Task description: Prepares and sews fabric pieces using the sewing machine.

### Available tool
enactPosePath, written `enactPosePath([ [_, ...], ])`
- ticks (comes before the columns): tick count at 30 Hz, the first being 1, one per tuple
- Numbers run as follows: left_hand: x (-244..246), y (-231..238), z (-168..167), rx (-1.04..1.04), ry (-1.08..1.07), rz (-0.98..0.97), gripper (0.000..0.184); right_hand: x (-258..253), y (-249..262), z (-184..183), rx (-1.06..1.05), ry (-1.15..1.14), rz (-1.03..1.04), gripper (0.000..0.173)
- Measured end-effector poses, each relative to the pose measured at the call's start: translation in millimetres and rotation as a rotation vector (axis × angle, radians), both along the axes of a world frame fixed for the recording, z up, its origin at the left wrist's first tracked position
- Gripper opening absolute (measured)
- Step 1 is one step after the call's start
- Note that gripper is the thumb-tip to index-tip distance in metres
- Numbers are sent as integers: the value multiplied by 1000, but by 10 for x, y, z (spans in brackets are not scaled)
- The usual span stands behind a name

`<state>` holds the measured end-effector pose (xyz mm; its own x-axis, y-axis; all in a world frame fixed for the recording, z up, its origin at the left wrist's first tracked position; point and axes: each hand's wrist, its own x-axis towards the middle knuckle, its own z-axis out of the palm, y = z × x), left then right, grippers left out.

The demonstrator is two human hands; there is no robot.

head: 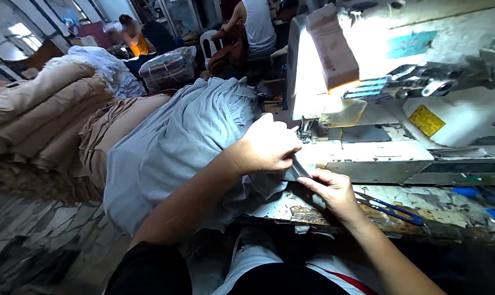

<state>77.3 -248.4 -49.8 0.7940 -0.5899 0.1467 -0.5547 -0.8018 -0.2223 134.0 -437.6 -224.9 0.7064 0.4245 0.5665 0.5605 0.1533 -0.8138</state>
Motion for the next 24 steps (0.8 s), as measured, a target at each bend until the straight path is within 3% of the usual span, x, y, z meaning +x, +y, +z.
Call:
enactPosePath([
  [24, -32, -51, 32, 43, -21, 12, 17, 5, 21, -17, 31, 4, 5, 13],
])
